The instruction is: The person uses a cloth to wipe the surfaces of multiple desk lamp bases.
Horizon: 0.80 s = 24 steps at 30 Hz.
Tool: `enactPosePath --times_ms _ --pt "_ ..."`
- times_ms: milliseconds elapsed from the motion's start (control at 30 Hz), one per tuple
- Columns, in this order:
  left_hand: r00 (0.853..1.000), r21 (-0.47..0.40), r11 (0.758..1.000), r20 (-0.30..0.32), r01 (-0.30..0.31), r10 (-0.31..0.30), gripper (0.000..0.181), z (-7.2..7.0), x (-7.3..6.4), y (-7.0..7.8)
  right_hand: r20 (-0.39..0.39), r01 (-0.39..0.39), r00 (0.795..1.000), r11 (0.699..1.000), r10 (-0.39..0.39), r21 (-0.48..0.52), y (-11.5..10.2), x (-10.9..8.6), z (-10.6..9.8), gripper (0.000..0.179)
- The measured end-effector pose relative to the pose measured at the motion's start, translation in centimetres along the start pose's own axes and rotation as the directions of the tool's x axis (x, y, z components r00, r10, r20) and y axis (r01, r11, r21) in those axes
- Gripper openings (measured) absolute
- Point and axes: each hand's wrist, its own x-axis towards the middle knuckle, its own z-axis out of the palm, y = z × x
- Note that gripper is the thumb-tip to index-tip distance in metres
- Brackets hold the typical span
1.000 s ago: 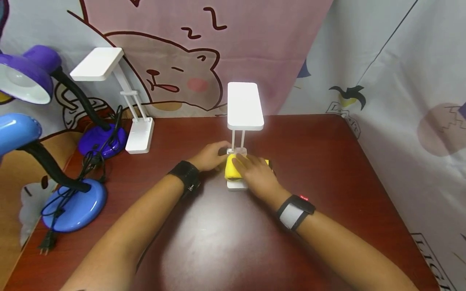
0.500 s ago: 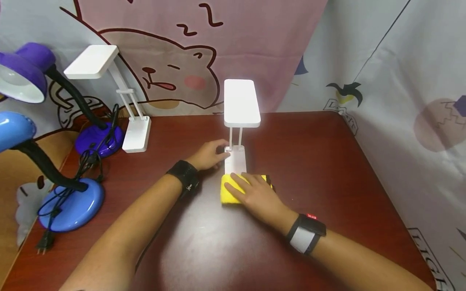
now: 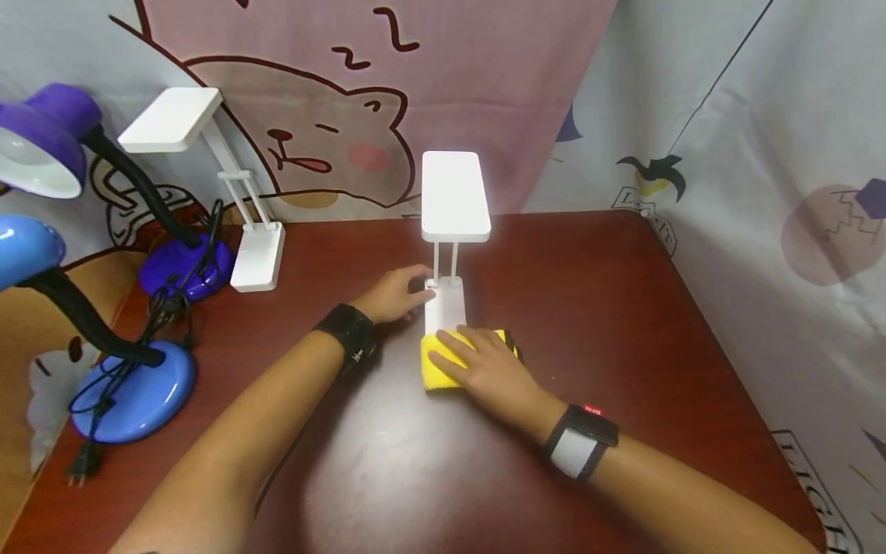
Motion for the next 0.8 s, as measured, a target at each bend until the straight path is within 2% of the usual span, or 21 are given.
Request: enactPosePath --times_ms 167,400,467,533,600,633,733,800 --pt "1.0 0.037 0.999 0.001 0.006 -0.006 0.044 0.2 -0.2 0.2 0.009 0.013 1.0 1.0 -0.013 -0.018 -0.2 0.5 0.2 0.07" --pt "1.0 0.018 1.0 -0.017 -0.002 0.002 0.044 -0.1 -0.5 0.4 -0.03 -0.031 0.999 0.999 0.032 0.015 0.8 -1.3 0.3 0.071" --pt "1.0 0.02 1.0 -0.025 -0.006 0.007 0.043 -0.1 -0.5 0.5 -0.038 -0.069 0.997 0.997 0.07 0.043 1.1 -1.6 0.1 0.073" --pt "1.0 0.018 1.0 -0.026 -0.011 0.012 0.043 -0.1 -0.5 0.5 -0.064 -0.14 0.987 0.986 0.146 0.093 1.6 -1.4 0.0 0.071" --pt "1.0 0.014 1.0 -0.022 -0.013 0.014 0.042 -0.1 -0.4 0.6 -0.085 -0.254 0.959 0.953 0.271 0.168 2.5 -0.8 -0.1 0.069" --pt "1.0 0.013 1.0 -0.02 -0.013 0.014 0.043 -0.1 -0.4 0.5 -0.093 -0.321 0.934 0.924 0.345 0.208 3.0 -0.4 -0.1 0.068" --pt "1.0 0.025 1.0 -0.021 -0.013 0.014 0.044 0.0 -0.4 0.4 -0.09 -0.49 0.835 0.807 0.543 0.328 4.7 1.4 0.2 0.062" --pt "0.999 0.062 0.998 -0.033 -0.032 0.034 0.047 0.1 -0.3 0.3 -0.056 -0.566 0.777 0.735 0.627 0.374 5.7 2.8 0.5 0.059"
